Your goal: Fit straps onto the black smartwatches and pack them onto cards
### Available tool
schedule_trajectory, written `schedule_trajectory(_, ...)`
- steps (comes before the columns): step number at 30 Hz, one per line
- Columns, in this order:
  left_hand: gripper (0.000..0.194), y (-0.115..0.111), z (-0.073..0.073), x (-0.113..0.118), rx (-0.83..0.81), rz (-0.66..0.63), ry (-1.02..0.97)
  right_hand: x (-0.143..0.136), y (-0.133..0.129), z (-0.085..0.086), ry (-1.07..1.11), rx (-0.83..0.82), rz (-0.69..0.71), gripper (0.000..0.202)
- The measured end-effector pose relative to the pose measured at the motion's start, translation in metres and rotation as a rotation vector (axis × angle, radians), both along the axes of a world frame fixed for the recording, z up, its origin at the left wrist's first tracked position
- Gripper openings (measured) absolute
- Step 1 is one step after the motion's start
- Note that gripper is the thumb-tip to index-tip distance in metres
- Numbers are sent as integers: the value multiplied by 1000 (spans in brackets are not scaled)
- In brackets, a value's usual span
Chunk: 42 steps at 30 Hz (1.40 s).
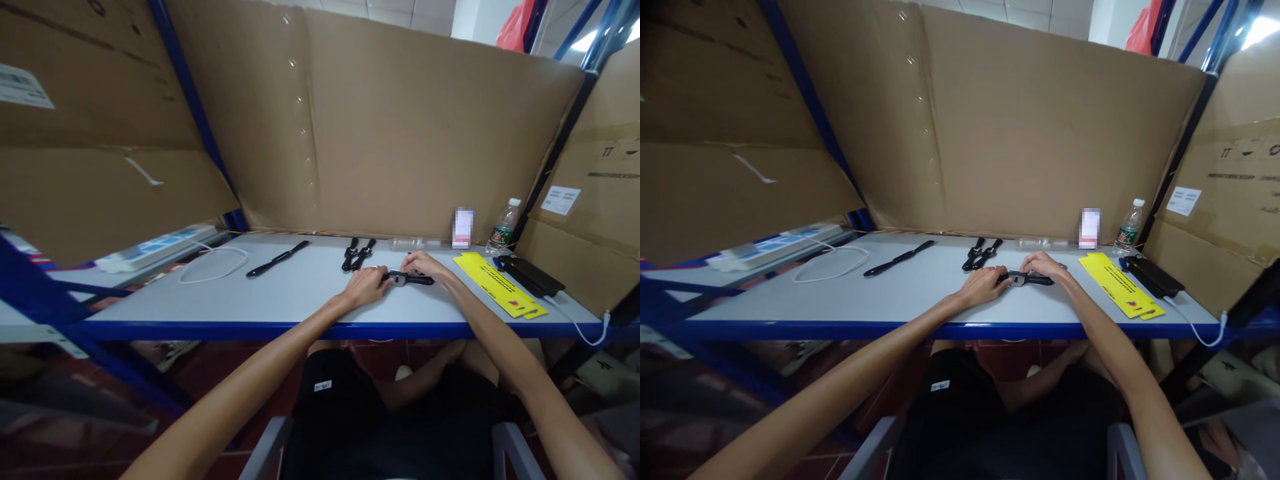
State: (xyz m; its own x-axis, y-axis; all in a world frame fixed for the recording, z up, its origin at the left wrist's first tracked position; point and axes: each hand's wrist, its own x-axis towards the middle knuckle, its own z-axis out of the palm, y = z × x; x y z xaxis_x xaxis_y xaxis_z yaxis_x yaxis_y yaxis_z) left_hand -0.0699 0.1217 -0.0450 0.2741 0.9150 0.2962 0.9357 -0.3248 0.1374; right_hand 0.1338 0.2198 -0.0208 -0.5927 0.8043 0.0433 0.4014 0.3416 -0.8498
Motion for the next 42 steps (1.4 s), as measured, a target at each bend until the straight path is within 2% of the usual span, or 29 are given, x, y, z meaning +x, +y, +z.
schedule_trajectory(9,35,2,1,0,-35,48,-27,-3,5,-7,-56,34,50,17)
schedule_trajectory(11,35,4,1,-1,-42,56,-32,-3,9,-7,-51,74,22,18)
schedule_trajectory(13,35,5,0,-1,-42,62,-37,1,15,-4,-14,186,-115,20)
schedule_trajectory(15,35,6,0,-2,-42,63,-42,11,22,2,-6,368,-348,21)
schedule_trajectory(17,36,5,0,-2,-47,57,-47,26,28,6,-90,517,-548,21)
schedule_trajectory(18,36,5,1,-2,-50,55,-50,33,30,8,-158,553,-594,20)
schedule_trajectory(20,36,4,2,-2,-53,59,-55,46,33,9,-291,531,-556,17)
schedule_trajectory(24,37,2,4,-1,-53,74,-60,55,33,6,-398,379,-277,18)
schedule_trajectory(26,37,2,4,-1,-55,76,-61,51,31,3,-420,348,-198,20)
schedule_trajectory(31,36,4,1,-1,-42,62,-71,43,29,-2,-456,309,-135,2)
schedule_trajectory(37,33,5,0,-2,-50,69,-68,45,30,-2,-442,357,-184,9)
schedule_trajectory(42,34,5,-1,-4,-55,76,-48,43,31,-5,-382,185,-97,4)
